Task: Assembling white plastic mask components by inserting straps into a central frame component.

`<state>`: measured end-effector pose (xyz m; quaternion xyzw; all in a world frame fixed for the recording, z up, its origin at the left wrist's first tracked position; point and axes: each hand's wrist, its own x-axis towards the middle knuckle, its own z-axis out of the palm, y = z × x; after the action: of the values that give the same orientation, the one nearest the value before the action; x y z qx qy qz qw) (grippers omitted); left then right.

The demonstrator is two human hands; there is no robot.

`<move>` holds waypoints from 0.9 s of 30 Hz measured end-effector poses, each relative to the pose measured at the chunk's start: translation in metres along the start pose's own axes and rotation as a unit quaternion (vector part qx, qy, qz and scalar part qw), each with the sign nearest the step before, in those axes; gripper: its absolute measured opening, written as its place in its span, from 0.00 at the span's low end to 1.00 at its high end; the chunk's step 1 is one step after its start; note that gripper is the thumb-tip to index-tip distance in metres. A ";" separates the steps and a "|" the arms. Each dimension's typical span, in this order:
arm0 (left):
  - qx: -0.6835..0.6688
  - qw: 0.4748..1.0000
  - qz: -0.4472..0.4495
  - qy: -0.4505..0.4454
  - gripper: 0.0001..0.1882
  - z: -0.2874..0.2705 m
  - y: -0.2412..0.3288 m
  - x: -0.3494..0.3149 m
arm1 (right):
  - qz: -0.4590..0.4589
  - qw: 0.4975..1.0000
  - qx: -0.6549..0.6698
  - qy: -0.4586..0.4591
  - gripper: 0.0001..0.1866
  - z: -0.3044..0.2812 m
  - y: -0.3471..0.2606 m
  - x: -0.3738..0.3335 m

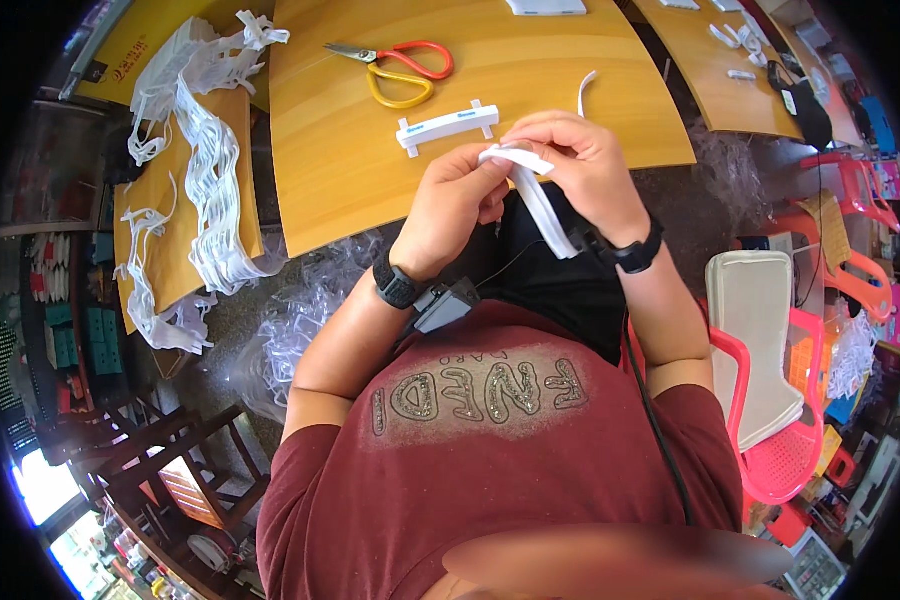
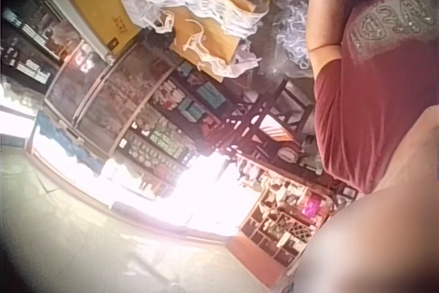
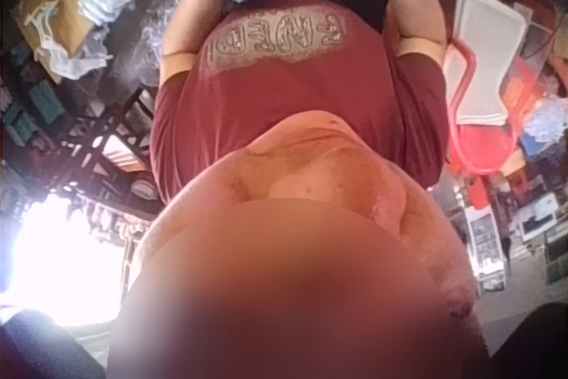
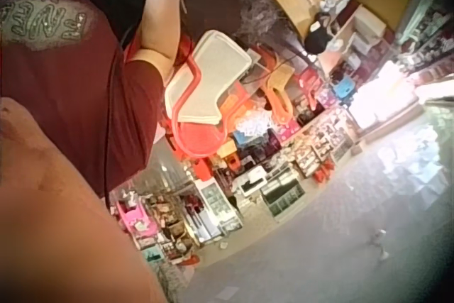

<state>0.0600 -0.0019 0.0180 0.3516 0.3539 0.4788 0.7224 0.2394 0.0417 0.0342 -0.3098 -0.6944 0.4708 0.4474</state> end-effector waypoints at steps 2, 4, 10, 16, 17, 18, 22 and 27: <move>-0.006 1.000 -0.008 -0.005 0.10 0.001 -0.005 -0.003 | 0.012 0.998 0.022 0.052 0.07 0.010 0.004 -0.007; 0.237 0.953 0.163 0.099 0.08 0.009 -0.011 -0.006 | 0.072 0.984 0.118 0.114 0.08 0.018 0.009 -0.012; 0.304 0.906 0.277 0.105 0.09 -0.001 -0.009 -0.026 | 0.065 0.879 0.345 0.323 0.13 -0.080 0.050 0.006; -0.039 0.997 -0.013 0.063 0.12 -0.013 0.004 -0.009 | 0.078 0.970 -0.016 0.232 0.19 -0.088 0.072 0.063; -0.061 0.995 -0.036 0.065 0.12 -0.010 0.007 -0.006 | 0.077 0.970 -0.015 0.229 0.19 -0.086 0.075 0.071; -0.084 0.992 -0.058 0.069 0.13 -0.011 0.009 -0.006 | 0.074 0.971 -0.105 0.202 0.21 -0.081 0.076 0.081; -0.125 0.989 -0.065 0.048 0.14 -0.022 0.013 -0.005 | -0.097 0.928 -0.354 0.062 0.23 -0.054 0.048 0.075; -0.140 0.983 -0.112 0.033 0.15 -0.021 0.010 0.003 | -0.256 0.907 -0.300 -0.150 0.23 -0.011 0.000 0.023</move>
<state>0.0382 0.0071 0.0153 0.1896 0.3440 0.4513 0.8013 0.2397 0.0657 0.0434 -0.1665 -0.9172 0.1507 0.3290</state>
